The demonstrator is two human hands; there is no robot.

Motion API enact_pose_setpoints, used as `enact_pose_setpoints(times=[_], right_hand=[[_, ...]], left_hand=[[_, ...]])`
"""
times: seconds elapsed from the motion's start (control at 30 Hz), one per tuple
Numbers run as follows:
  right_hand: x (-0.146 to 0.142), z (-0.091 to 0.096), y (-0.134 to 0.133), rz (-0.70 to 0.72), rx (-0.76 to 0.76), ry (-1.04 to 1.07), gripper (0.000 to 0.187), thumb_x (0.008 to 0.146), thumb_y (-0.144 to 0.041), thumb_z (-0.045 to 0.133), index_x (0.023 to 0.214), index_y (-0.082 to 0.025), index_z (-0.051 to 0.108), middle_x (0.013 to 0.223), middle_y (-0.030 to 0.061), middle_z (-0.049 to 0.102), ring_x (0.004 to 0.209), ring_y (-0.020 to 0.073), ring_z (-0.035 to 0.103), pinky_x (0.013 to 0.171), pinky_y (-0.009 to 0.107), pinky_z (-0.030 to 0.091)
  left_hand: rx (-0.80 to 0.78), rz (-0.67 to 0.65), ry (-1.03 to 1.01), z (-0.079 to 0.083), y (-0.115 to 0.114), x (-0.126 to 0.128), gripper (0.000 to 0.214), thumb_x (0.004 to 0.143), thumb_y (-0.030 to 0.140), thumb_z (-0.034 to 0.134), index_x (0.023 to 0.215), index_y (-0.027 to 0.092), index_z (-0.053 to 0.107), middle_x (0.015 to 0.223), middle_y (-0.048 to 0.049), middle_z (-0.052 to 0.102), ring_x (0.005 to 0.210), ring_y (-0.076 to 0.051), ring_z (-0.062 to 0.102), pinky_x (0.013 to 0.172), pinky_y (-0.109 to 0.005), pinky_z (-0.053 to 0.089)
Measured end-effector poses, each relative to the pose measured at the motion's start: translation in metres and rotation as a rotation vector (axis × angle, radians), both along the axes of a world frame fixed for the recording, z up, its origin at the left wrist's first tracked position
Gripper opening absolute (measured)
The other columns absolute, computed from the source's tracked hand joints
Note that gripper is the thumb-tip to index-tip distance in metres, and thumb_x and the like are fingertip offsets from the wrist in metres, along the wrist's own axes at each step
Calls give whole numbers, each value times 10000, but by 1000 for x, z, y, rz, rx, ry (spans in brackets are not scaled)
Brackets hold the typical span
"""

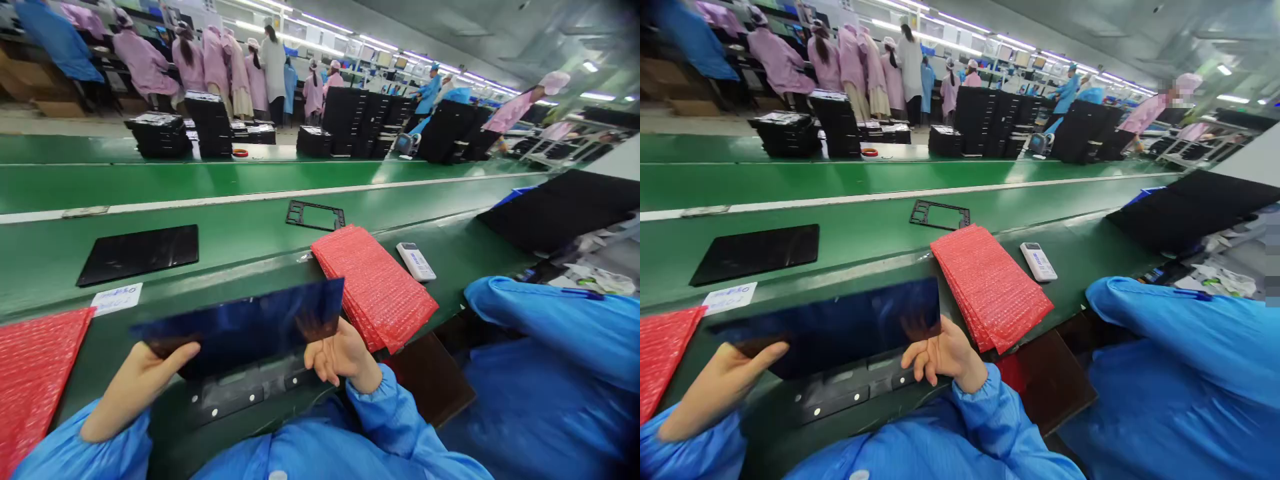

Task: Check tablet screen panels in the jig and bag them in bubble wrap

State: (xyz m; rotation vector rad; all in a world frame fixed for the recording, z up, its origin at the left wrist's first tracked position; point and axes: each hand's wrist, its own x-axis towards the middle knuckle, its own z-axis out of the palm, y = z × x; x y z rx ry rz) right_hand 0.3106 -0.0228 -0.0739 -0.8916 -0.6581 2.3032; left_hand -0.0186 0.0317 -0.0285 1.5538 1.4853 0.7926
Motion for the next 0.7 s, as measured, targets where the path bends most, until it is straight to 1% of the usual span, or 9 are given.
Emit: enact_pose_setpoints(times=[0.07,0.13,0.2,0.3,0.33,0.43,0.5,0.6,0.7], right_hand=[[1,-7,8,143,52,-26,1024,759,-867,100,734,-56,725,731,214,723,457,178,619,347,224,425],[-1,-14,14,153,117,-66,1065,747,-881,70,759,-49,735,760,215,731,525,188,666,407,223,474],[-6,-18,19,-5,163,-71,967,774,-869,177,842,-85,740,750,162,742,590,203,696,465,247,515],[-16,-19,28,-334,183,-6,706,798,-789,425,982,-178,725,770,73,757,672,218,714,595,330,570],[-19,-17,30,-404,173,13,622,793,-743,512,1009,-198,721,811,60,763,726,226,720,661,357,578],[-24,-13,35,-480,133,15,420,746,-510,737,1027,-199,718,921,58,766,905,251,715,834,389,553],[-25,-12,34,-507,119,8,376,715,-367,794,1037,-189,712,945,58,763,948,256,708,868,392,543],[-24,-13,31,-563,109,24,385,717,-313,797,1066,-187,698,958,61,760,966,258,703,871,400,543],[-22,-15,29,-618,74,85,365,713,-301,802,1048,-193,704,933,56,762,964,257,703,867,399,544]], left_hand=[[-169,66,-146,4,1,6,385,615,611,721,638,227,732,639,-31,723,653,-279,687,581,-371,583],[-269,120,-279,6,3,12,370,669,572,726,686,202,723,668,-26,729,641,-239,682,575,-321,567],[-324,135,-367,6,6,15,363,703,547,725,745,186,729,704,-34,741,669,-225,690,594,-296,560],[-366,123,-413,5,10,17,368,726,533,717,806,175,737,733,-50,751,709,-233,704,592,-283,551],[-368,119,-411,5,11,18,367,733,533,712,809,175,736,735,-51,753,721,-236,708,590,-279,549],[-364,102,-381,9,14,21,368,738,537,704,804,176,734,750,-55,757,741,-246,715,590,-280,546],[-393,73,-372,13,19,23,377,731,548,705,790,176,731,743,-58,755,707,-249,712,582,-293,546],[-486,33,-487,17,32,26,484,730,662,627,739,186,718,667,-61,731,632,-249,696,570,-323,548],[-560,-9,-618,18,62,30,677,725,810,445,760,190,714,646,-90,714,638,-275,696,566,-367,552]])
